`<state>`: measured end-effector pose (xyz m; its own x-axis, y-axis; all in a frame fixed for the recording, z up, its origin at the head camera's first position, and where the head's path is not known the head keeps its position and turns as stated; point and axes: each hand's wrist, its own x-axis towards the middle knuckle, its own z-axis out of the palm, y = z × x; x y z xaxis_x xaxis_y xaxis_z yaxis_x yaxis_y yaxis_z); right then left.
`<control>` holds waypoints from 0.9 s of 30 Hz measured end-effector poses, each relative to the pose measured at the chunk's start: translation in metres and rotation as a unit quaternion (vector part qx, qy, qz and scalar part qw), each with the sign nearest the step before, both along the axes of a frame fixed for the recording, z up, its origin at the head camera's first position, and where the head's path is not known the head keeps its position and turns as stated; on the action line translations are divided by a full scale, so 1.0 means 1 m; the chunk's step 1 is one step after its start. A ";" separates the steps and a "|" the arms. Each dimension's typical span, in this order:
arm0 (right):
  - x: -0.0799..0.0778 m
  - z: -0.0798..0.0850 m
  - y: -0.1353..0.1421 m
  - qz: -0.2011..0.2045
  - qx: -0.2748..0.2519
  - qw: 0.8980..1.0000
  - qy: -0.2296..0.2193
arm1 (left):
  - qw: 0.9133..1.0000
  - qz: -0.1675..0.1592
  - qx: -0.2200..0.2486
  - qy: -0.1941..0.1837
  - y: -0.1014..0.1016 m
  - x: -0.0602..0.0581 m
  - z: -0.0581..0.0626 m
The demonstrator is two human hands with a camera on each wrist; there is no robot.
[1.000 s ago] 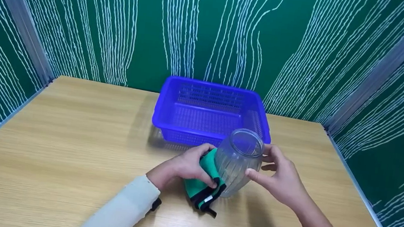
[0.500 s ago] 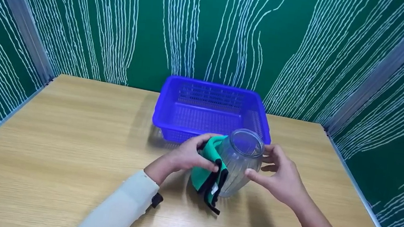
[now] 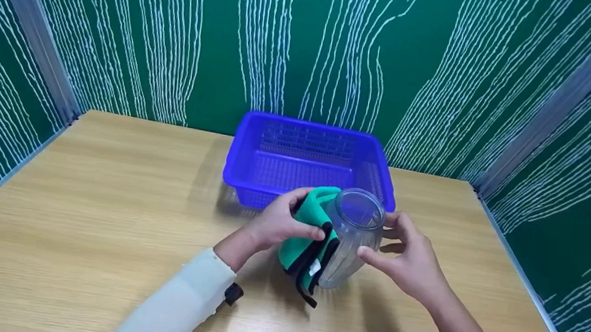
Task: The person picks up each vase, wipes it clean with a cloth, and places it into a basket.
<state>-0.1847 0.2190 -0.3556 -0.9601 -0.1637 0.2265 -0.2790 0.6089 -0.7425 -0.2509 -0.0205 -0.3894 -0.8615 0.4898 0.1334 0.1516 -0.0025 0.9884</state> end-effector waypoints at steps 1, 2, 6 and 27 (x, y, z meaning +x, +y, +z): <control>0.000 0.000 0.000 -0.001 0.000 1.000 0.000 | 1.000 0.003 0.001 0.000 0.001 0.000 0.001; 0.000 -0.001 0.001 -0.001 0.000 1.000 0.000 | 1.000 0.007 0.003 0.001 0.001 0.001 0.002; -0.001 -0.002 0.002 -0.006 0.001 1.000 -0.002 | 1.000 0.023 0.003 0.003 0.004 0.003 0.007; 0.005 0.005 -0.004 -0.002 -0.007 1.000 -0.004 | 0.998 -0.052 0.024 0.020 0.010 0.000 -0.006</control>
